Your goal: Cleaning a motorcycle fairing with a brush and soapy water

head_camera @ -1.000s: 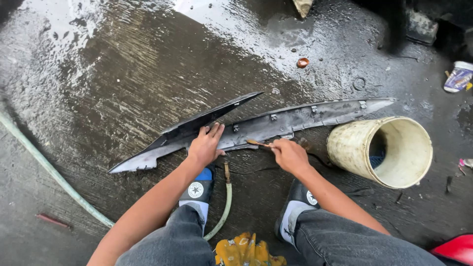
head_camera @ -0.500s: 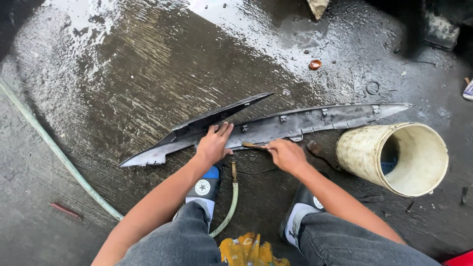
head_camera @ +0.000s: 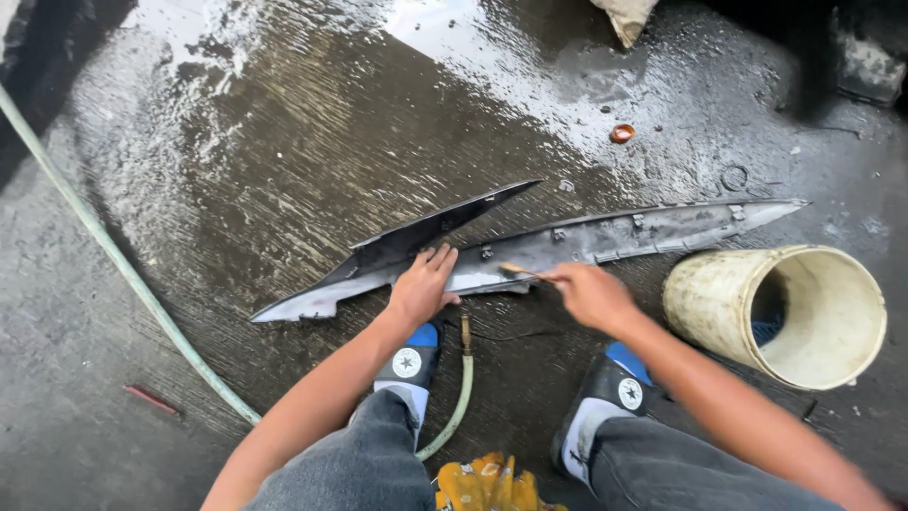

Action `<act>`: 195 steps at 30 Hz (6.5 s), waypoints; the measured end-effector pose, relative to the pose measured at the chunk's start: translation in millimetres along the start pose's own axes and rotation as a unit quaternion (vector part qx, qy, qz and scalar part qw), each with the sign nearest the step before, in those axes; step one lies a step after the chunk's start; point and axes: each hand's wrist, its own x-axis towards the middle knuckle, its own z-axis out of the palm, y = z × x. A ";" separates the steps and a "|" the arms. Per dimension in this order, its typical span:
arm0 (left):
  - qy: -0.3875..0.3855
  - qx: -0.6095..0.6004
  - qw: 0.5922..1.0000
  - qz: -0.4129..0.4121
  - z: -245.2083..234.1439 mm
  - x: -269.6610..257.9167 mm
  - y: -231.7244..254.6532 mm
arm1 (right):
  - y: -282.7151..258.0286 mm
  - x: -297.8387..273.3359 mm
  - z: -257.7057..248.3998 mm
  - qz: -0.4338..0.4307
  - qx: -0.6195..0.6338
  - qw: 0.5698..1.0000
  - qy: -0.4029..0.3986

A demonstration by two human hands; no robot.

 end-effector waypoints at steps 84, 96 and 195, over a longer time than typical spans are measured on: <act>-0.245 -0.025 0.963 -0.106 -46.9 8.5 1.1 | -35.6 22.4 88.7 0.318 0.151 0.911 0.215; -0.230 -0.023 0.967 -0.109 -48.4 6.2 1.3 | -14.1 16.3 79.4 0.302 0.127 0.922 0.206; -0.266 -0.020 0.957 -0.115 -51.8 9.8 2.3 | 68.2 28.4 -16.3 0.244 -0.042 0.962 0.115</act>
